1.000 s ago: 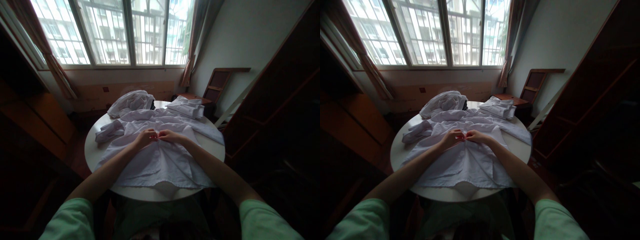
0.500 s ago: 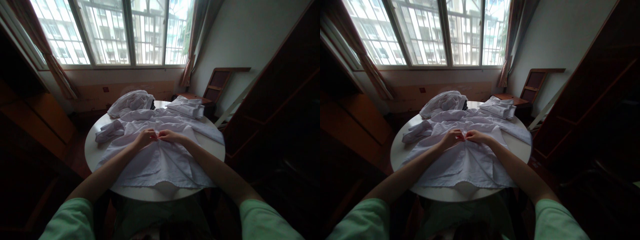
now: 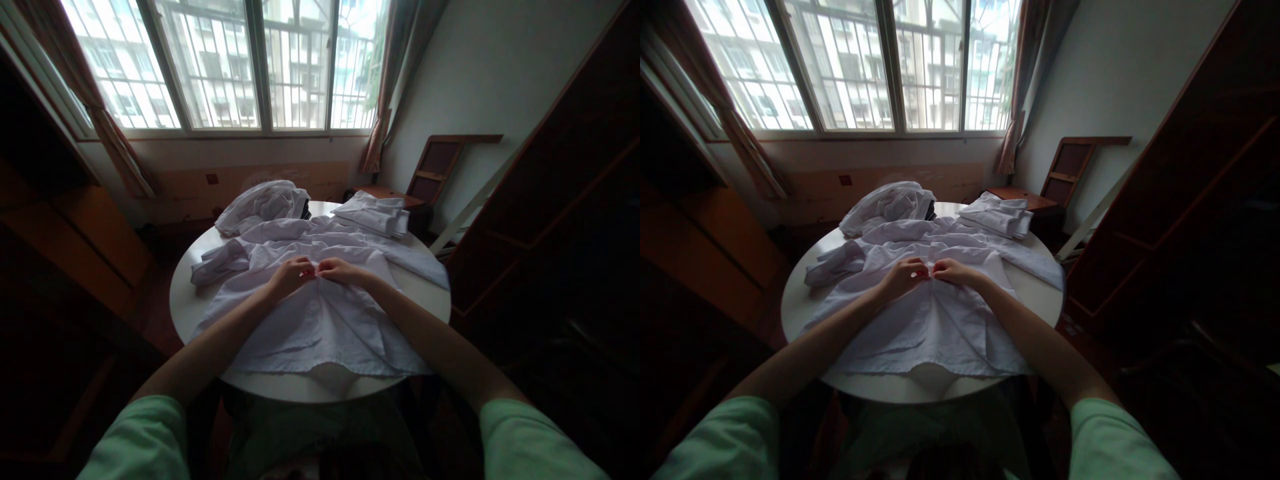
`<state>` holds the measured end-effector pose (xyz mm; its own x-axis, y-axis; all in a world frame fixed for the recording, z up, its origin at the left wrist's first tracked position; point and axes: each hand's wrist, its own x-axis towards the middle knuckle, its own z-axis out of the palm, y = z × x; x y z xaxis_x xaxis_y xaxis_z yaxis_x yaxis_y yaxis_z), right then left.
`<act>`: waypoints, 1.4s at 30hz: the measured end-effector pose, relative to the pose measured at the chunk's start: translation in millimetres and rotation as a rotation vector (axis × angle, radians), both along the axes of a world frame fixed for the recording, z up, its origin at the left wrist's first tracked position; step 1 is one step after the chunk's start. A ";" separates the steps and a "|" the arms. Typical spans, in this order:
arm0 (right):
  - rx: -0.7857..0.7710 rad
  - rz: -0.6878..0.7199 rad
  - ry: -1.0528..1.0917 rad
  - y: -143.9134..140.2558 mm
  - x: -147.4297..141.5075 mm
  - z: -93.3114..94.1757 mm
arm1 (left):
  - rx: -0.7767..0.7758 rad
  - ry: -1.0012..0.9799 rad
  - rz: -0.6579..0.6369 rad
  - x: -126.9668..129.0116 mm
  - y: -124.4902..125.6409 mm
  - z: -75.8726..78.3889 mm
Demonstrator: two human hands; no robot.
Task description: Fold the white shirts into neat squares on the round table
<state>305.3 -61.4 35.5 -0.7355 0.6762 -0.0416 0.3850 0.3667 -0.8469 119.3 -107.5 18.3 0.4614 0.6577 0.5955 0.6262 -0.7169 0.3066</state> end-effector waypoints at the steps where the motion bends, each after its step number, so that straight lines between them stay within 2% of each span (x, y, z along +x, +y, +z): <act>1: -0.004 -0.011 -0.001 -0.3 -0.2 0.7 | 0.015 0.008 0.007 0.3 0.1 0.0; 8: -0.129 -0.030 0.059 1.3 -0.6 -1.4 | 0.066 0.062 0.026 2.7 -0.8 -1.0; 14: -0.249 -0.047 0.135 0.6 0.4 -2.5 | 0.112 0.169 -0.004 4.1 -5.3 5.6; 20: -0.243 -0.083 0.127 -0.7 0.4 -1.3 | 0.092 0.132 0.058 5.3 -4.8 5.0; 24: -0.247 -0.075 0.117 0.7 0.0 -2.7 | 0.077 0.184 0.059 7.6 -7.9 7.9; 33: -0.341 -0.050 0.259 -3.3 1.3 1.2 | 0.178 0.307 0.082 11.3 -15.1 17.9; 38: -0.375 -0.029 0.296 -6.4 1.5 3.4 | 0.187 0.294 0.074 12.4 -14.8 17.2; 42: -0.379 -0.051 0.267 -6.8 2.0 3.2 | 0.151 0.204 0.086 12.2 -13.0 15.7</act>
